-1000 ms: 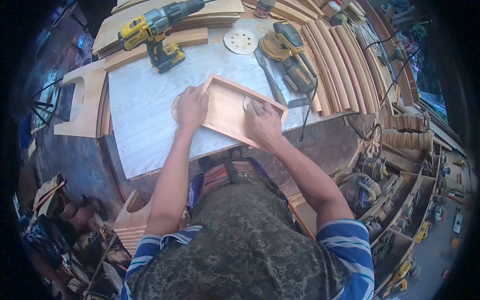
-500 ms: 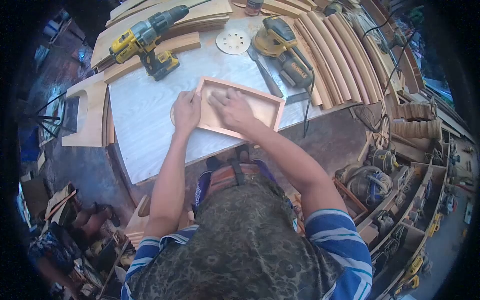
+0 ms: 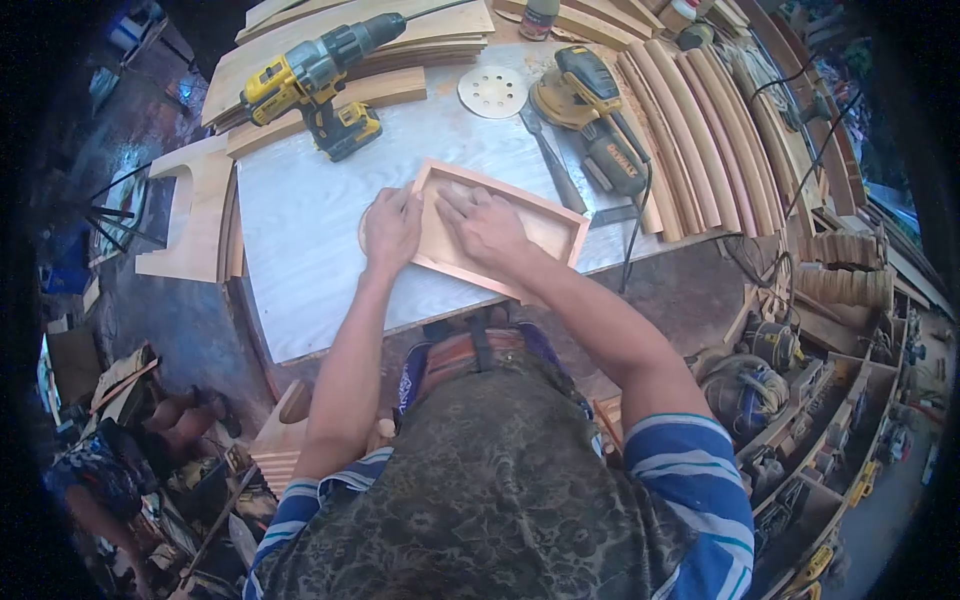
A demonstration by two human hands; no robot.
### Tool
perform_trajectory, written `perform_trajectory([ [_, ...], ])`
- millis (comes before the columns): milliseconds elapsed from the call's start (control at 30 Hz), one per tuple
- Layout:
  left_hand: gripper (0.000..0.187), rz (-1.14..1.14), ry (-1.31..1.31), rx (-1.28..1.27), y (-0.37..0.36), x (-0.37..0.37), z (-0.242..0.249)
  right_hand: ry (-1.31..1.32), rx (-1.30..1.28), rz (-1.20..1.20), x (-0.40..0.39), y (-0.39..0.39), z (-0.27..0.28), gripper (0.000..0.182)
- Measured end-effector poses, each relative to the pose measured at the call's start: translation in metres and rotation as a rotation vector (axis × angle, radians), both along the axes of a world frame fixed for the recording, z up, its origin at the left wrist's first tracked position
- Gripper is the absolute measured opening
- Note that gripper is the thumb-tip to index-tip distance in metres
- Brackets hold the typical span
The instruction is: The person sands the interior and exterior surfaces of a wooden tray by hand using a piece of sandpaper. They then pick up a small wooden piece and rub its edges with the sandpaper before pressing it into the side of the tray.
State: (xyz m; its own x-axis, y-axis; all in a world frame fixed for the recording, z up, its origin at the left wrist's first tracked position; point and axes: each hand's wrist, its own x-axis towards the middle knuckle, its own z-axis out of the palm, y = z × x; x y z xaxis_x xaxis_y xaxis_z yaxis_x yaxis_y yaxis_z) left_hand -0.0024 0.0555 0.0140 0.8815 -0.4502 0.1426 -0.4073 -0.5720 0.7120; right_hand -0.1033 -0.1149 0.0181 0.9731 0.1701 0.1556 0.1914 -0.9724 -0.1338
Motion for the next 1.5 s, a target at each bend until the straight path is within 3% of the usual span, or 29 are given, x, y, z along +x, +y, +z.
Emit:
perform_trajectory([
  [233, 0.034, 0.002, -0.019, -0.074, 0.002, -0.002, -0.007, 0.049, -0.076, -0.038, -0.059, -0.040, 0.007, 0.055],
  [567, 0.034, -0.013, -0.007, -0.038, 0.001, 0.001, -0.001, -0.082, -0.020, -0.017, 0.018, 0.010, -0.007, 0.052],
  [767, 0.033, 0.030, -0.015, -0.076, 0.000, -0.002, -0.001, 0.038, -0.030, -0.117, -0.059, -0.041, -0.001, 0.053],
  [867, 0.033, 0.050, 0.003, -0.037, 0.000, -0.001, -0.002, -0.169, -0.071, 0.009, -0.040, -0.037, -0.012, 0.053],
  [1067, 0.031, 0.112, 0.007, 0.009, 0.001, 0.002, -0.002, -0.036, -0.072, 0.067, -0.025, -0.046, 0.007, 0.049],
  [1233, 0.031, 0.105, -0.022, 0.068, 0.001, 0.002, -0.007, -0.108, -0.020, 0.008, -0.033, -0.052, -0.006, 0.044],
  [1333, 0.032, 0.095, -0.033, 0.060, 0.001, 0.001, -0.003, -0.139, 0.108, 0.060, 0.001, -0.033, -0.010, 0.041],
  [1500, 0.032, 0.091, -0.029, 0.054, 0.000, 0.004, -0.007, -0.179, -0.005, 0.056, 0.043, 0.010, -0.008, 0.047],
])
